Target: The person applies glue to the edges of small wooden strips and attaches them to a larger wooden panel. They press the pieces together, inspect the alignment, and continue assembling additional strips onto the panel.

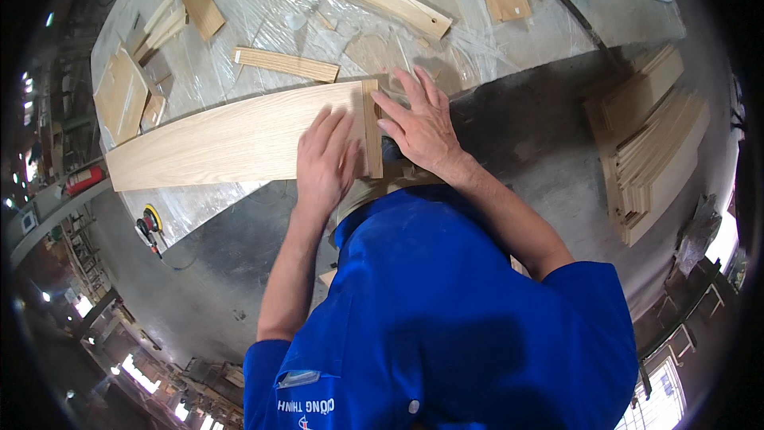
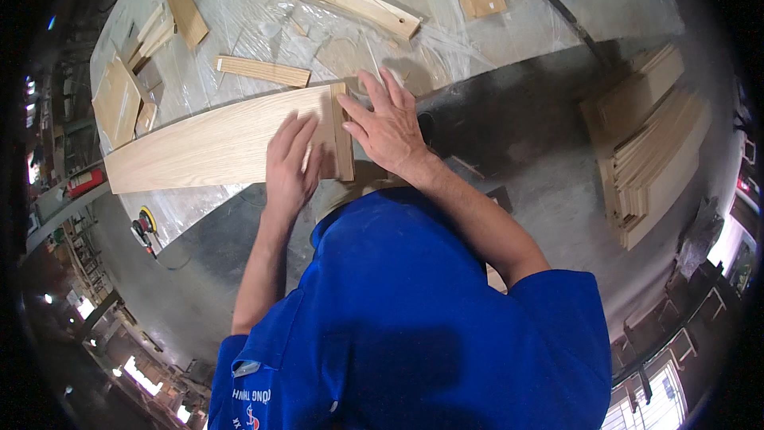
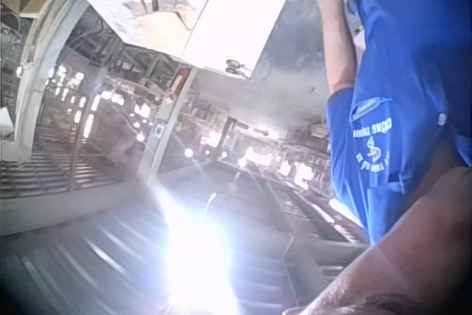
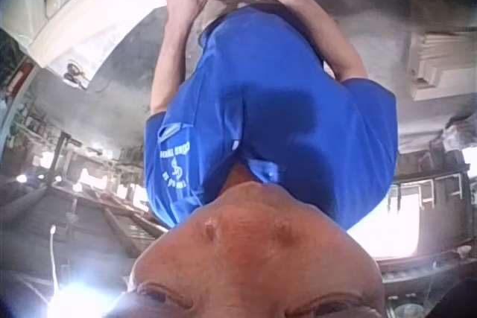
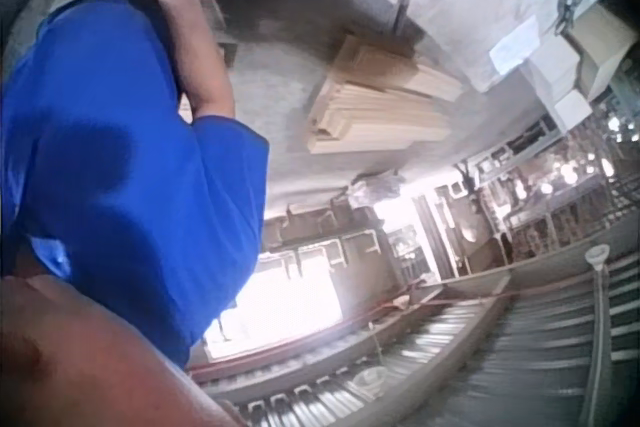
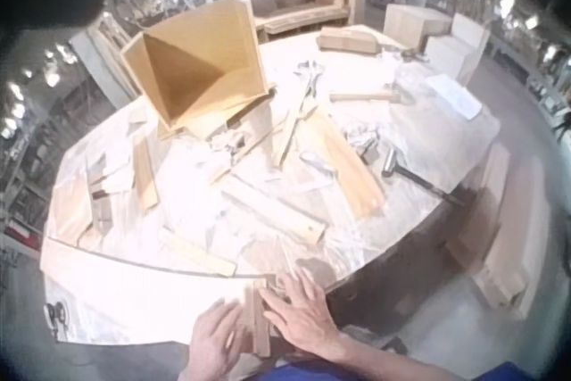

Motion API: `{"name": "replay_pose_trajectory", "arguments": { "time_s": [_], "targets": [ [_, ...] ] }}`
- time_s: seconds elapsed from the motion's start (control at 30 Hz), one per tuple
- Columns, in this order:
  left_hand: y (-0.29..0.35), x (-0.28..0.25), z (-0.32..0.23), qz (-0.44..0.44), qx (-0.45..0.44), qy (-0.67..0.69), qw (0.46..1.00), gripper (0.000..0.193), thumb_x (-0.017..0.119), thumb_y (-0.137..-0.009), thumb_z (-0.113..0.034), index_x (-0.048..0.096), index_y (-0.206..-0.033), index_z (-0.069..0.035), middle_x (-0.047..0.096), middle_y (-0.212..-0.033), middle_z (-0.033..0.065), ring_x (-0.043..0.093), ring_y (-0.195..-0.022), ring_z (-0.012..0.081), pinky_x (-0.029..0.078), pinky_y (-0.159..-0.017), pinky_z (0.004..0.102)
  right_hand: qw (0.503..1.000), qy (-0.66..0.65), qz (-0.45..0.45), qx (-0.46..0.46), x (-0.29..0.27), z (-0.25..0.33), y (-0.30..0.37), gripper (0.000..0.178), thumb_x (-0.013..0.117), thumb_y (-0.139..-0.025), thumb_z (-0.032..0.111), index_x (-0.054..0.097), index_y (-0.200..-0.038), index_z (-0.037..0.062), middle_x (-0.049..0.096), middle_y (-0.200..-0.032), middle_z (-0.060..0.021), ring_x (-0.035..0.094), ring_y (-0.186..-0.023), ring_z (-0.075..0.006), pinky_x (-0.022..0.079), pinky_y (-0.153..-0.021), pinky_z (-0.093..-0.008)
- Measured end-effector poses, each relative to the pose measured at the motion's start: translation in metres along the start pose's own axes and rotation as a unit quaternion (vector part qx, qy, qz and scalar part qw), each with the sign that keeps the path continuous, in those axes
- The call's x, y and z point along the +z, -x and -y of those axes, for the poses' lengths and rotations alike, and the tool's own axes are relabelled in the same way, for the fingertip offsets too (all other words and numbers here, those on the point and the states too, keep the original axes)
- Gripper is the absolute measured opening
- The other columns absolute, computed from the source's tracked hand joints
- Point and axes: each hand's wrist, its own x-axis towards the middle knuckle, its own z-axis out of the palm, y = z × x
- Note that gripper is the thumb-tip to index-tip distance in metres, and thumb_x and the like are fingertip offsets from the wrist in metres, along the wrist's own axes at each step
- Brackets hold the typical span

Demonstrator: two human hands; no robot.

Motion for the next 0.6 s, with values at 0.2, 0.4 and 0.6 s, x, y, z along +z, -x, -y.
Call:
{"name": "replay_pose_trajectory", "arguments": {
  "time_s": [0.2,0.4,0.6],
  "targets": [
    [-0.043,0.038,0.052,0.100,0.149,-0.084,0.980,0.057,0.070,-0.104,-0.024,0.057,-0.156,-0.007,0.057,-0.160,0.0114,0.050,-0.151,0.0328,0.036,-0.125,0.0526,0.991,-0.089,-0.056,0.083,-0.008,-0.005,0.026,0.040,0.077,-0.097,0.027,0.074,-0.134,0.0115,0.057,-0.146,-0.0166,0.049,-0.137,-0.0425,0.044,-0.112,-0.0524],
    [-0.049,0.049,0.083,0.094,0.232,-0.066,0.966,0.055,0.070,-0.104,-0.023,0.059,-0.155,-0.010,0.059,-0.160,0.0107,0.052,-0.152,0.0313,0.035,-0.126,0.0546,0.899,-0.277,-0.080,0.330,0.002,0.032,0.074,0.025,0.077,-0.101,0.026,0.078,-0.112,0.0032,0.075,-0.101,-0.0118,0.071,-0.094,-0.0211,0.055,-0.083,-0.0341],
    [-0.058,0.052,0.106,0.126,0.304,-0.026,0.944,0.058,0.065,-0.107,-0.029,0.053,-0.161,-0.012,0.052,-0.166,0.0119,0.046,-0.156,0.0335,0.030,-0.127,0.0577,0.773,-0.370,-0.123,0.501,0.078,0.090,0.092,0.040,0.080,-0.101,0.037,0.078,-0.108,-0.0026,0.077,-0.089,-0.0047,0.067,-0.082,-0.0095,0.054,-0.075,-0.0290]
  ]
}}
